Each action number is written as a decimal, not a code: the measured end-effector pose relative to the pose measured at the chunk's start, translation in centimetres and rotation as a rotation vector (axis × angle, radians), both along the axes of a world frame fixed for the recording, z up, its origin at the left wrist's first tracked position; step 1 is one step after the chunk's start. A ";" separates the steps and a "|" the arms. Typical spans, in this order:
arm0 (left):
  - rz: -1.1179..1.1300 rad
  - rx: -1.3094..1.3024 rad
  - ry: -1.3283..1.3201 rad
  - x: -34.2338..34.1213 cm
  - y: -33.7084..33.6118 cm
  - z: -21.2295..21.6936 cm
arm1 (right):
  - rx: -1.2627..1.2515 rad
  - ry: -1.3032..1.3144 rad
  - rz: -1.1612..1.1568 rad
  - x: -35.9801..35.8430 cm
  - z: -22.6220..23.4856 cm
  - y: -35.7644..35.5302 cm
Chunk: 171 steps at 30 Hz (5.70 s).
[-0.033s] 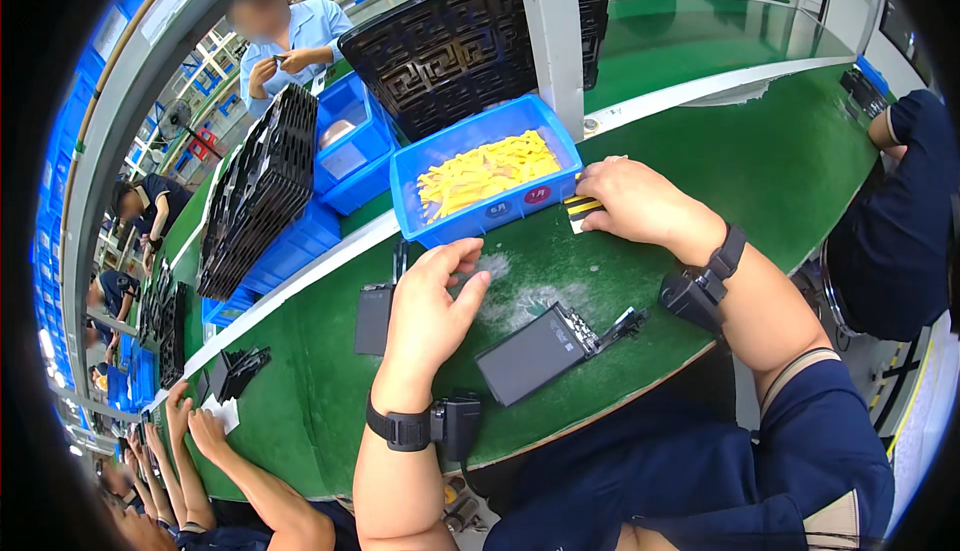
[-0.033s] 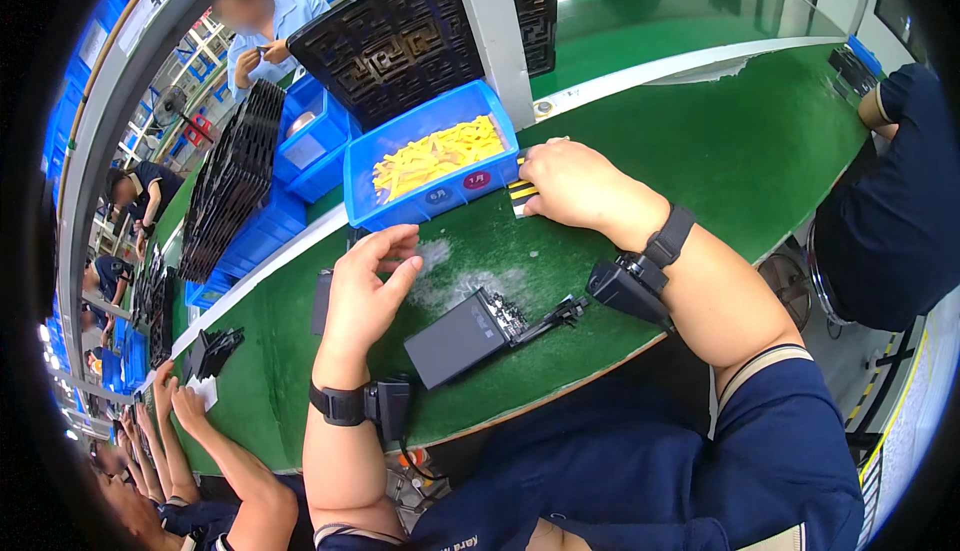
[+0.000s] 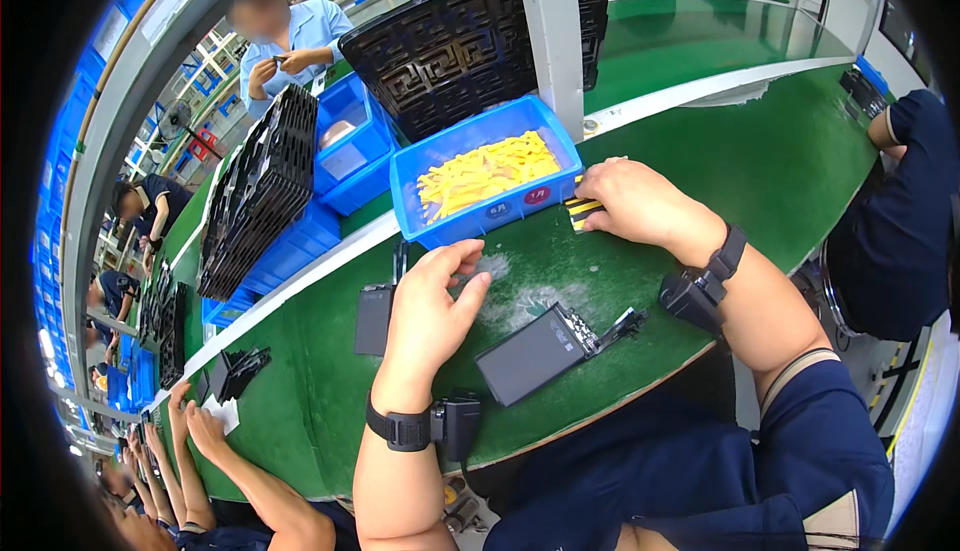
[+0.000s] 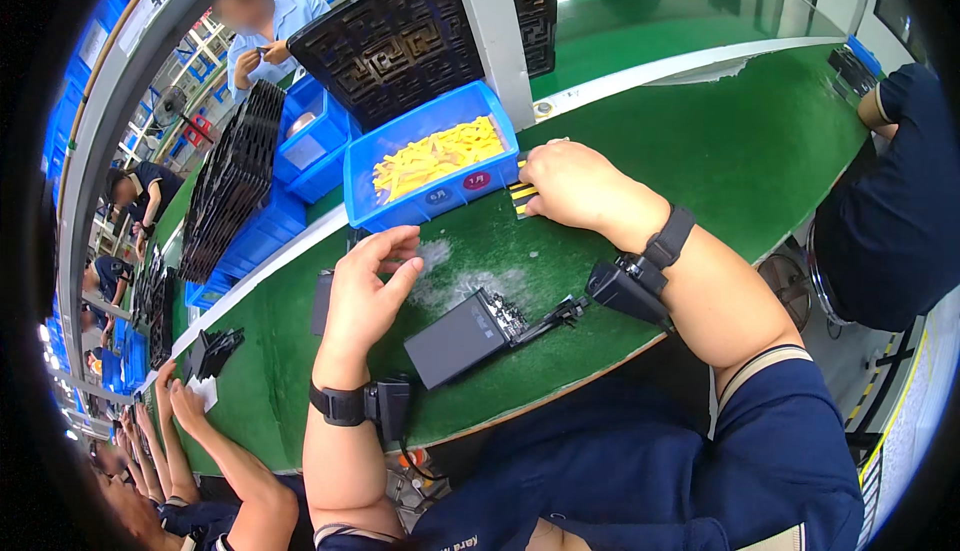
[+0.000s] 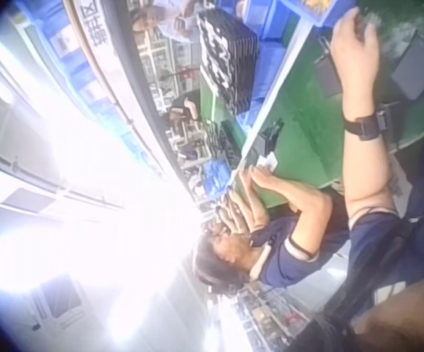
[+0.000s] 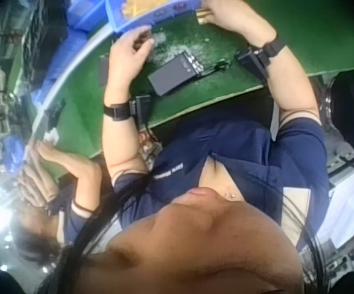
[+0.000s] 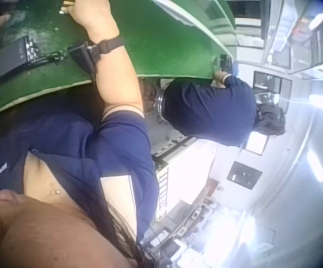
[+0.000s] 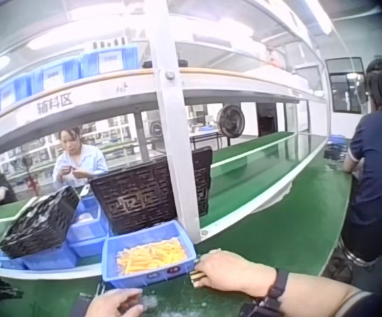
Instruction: Applying stickers and components to black plastic electronic housings at an assembly line.
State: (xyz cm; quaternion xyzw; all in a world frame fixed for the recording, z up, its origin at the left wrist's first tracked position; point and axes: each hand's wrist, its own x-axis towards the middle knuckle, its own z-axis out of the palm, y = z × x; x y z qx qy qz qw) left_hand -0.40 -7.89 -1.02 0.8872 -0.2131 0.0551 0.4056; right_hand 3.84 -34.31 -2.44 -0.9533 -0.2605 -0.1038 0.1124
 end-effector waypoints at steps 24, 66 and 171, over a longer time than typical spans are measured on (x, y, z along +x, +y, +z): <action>0.030 -0.437 0.003 -1.1 -0.6 0.3 | 0.507 -0.199 0.214 -3.5 4.6 7.1; -0.089 0.158 -0.161 -5.3 -3.3 4.2 | 1.118 -0.380 0.255 -4.6 6.2 5.7; 0.580 -0.162 -0.146 0.9 4.8 1.7 | 0.790 -0.044 0.314 -4.4 4.1 7.0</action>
